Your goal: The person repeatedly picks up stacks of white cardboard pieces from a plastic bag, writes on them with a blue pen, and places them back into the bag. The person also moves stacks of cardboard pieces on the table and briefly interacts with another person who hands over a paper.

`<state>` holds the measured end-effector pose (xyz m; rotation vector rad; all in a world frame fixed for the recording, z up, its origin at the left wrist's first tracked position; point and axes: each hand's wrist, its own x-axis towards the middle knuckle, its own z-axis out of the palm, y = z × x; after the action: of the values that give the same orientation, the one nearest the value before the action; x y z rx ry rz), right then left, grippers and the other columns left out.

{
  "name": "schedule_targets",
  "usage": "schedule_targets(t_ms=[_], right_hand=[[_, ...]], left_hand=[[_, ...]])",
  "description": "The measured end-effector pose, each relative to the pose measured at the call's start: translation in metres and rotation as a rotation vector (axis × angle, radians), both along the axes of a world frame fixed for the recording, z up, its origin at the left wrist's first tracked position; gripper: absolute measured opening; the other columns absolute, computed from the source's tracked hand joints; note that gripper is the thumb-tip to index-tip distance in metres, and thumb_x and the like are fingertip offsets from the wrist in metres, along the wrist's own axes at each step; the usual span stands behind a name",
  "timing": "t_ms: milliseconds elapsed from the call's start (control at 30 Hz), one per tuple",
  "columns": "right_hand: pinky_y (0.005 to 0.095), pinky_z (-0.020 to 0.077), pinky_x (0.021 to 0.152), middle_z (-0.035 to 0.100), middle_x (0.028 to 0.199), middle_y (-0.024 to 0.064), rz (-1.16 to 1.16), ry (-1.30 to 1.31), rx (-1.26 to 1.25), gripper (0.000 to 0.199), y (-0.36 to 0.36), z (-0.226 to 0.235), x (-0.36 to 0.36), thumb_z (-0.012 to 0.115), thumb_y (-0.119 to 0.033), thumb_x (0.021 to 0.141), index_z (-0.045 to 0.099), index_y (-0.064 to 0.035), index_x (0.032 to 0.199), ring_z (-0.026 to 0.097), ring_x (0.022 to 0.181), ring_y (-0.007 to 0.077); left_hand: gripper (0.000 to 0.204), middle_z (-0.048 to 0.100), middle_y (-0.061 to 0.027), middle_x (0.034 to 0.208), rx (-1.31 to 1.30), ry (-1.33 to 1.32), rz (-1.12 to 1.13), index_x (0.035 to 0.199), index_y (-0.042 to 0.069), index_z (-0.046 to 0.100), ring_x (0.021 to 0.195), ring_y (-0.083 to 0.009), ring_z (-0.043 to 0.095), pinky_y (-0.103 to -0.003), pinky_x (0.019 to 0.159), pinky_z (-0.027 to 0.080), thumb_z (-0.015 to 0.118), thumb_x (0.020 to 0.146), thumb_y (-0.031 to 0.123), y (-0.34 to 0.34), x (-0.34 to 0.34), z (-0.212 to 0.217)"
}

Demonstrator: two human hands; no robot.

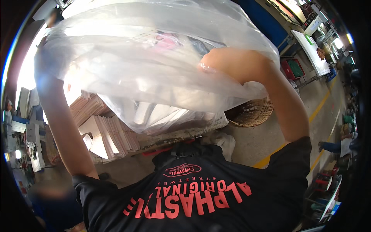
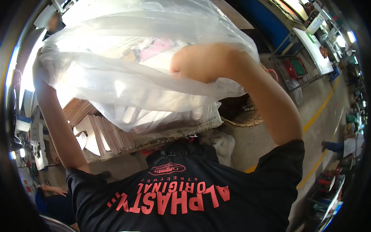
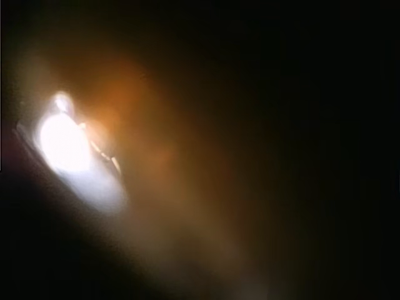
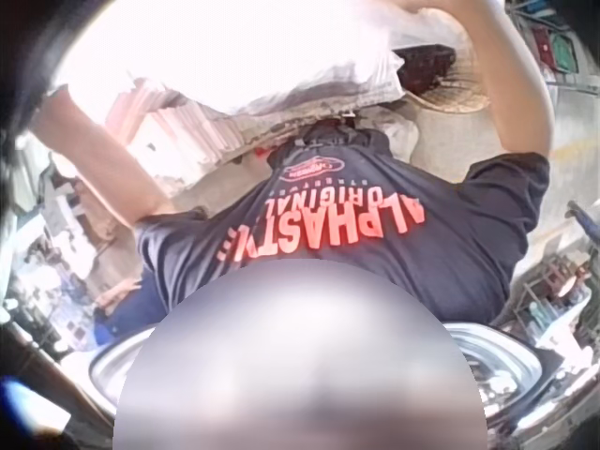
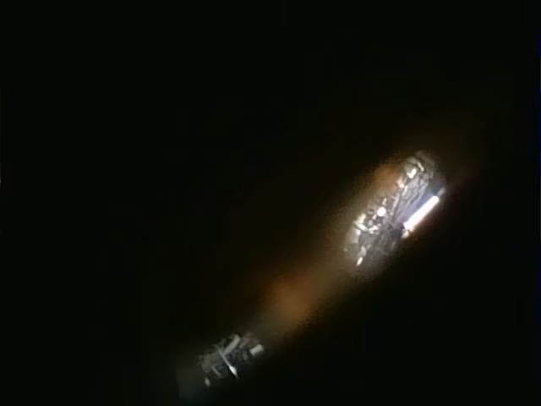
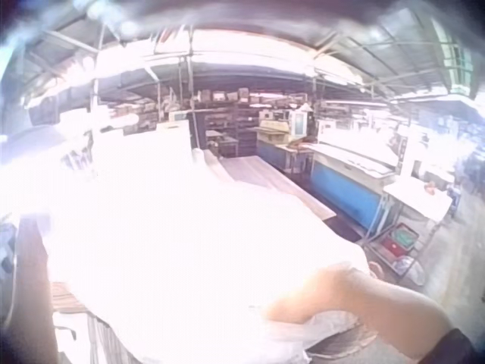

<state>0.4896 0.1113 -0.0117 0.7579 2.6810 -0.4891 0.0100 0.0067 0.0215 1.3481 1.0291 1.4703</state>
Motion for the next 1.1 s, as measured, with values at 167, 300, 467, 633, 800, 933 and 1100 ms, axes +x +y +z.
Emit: schedule_targets(t_ms=[167, 300, 467, 633, 800, 933, 1100], right_hand=[[0.0504, 0.0556, 0.082, 0.074, 0.095, 0.0231, 0.156, -0.036, 0.045, 0.028, -0.028, -0.004, 0.008, 0.058, -0.022, 0.098, 0.072, 0.0023, 0.101, 0.072, 0.089, 0.0394], [0.0489, 0.0537, 0.088, 0.072, 0.106, 0.0215, 0.121, -0.290, -0.194, 0.024, -0.048, -0.024, 0.008, 0.056, -0.019, 0.100, 0.067, -0.0004, 0.111, 0.069, 0.103, 0.0407], [0.0464, 0.0519, 0.097, 0.068, 0.124, 0.0233, 0.054, -0.006, -0.307, 0.037, -0.042, -0.035, 0.015, 0.047, -0.027, 0.111, 0.061, -0.0025, 0.136, 0.065, 0.117, 0.0397], [0.0446, 0.0519, 0.102, 0.065, 0.130, 0.0210, -0.056, 0.086, -0.276, 0.041, -0.022, -0.079, 0.002, 0.044, -0.026, 0.113, 0.055, -0.0013, 0.144, 0.064, 0.121, 0.0403], [0.0461, 0.0518, 0.103, 0.063, 0.134, 0.0216, 0.260, 0.022, -0.047, 0.043, -0.015, -0.175, -0.054, 0.045, -0.022, 0.111, 0.050, -0.0032, 0.149, 0.062, 0.125, 0.0412], [0.0510, 0.0515, 0.103, 0.063, 0.131, 0.0198, -0.312, 0.264, -0.118, 0.036, -0.041, -0.228, -0.043, 0.045, -0.016, 0.104, 0.060, -0.0095, 0.136, 0.063, 0.120, 0.0412], [0.0513, 0.0505, 0.103, 0.065, 0.128, 0.0151, -0.211, 0.211, -0.013, 0.029, -0.037, -0.247, -0.044, 0.048, -0.018, 0.103, 0.065, -0.0099, 0.125, 0.063, 0.117, 0.0398]], left_hand=[[0.033, 0.069, -0.0077, 0.099, 0.024, 0.352, 0.758, 0.121, -0.004, 0.066, 0.085, -0.0143, 0.069, -0.027, 0.080, 0.058, 0.047, 0.112, 0.021, -0.044, 0.031, -0.016], [0.028, 0.069, -0.0028, 0.108, -0.412, 0.031, 0.799, 0.120, 0.001, 0.070, 0.095, -0.0131, 0.067, -0.029, 0.087, 0.052, 0.069, 0.102, 0.023, -0.070, 0.079, -0.039], [0.034, 0.070, -0.0106, 0.117, 0.064, 0.962, 0.883, 0.124, 0.002, 0.068, 0.106, -0.0226, 0.069, -0.035, 0.092, 0.056, 0.073, 0.099, 0.025, -0.117, 0.142, -0.019], [0.029, 0.067, -0.0179, 0.124, 0.303, 1.415, 1.046, 0.127, 0.003, 0.071, 0.115, -0.0304, 0.066, -0.048, 0.094, 0.054, 0.066, 0.099, 0.010, -0.134, 0.234, -0.020], [0.022, 0.065, -0.0199, 0.112, -0.085, 1.132, -0.009, 0.118, 0.002, 0.065, 0.097, -0.0450, 0.066, -0.050, 0.085, 0.053, 0.057, 0.098, 0.002, -0.064, 0.254, -0.111], [0.033, 0.072, -0.0283, 0.110, -0.852, 1.537, -0.209, 0.118, -0.001, 0.068, 0.105, -0.0465, 0.068, -0.054, 0.092, 0.054, 0.067, 0.097, 0.025, -0.025, 0.221, -0.196], [0.046, 0.076, -0.0248, 0.107, -0.753, 1.467, 0.111, 0.105, -0.001, 0.078, 0.104, -0.0412, 0.073, -0.052, 0.089, 0.058, 0.071, 0.097, 0.044, -0.041, 0.221, -0.245]])
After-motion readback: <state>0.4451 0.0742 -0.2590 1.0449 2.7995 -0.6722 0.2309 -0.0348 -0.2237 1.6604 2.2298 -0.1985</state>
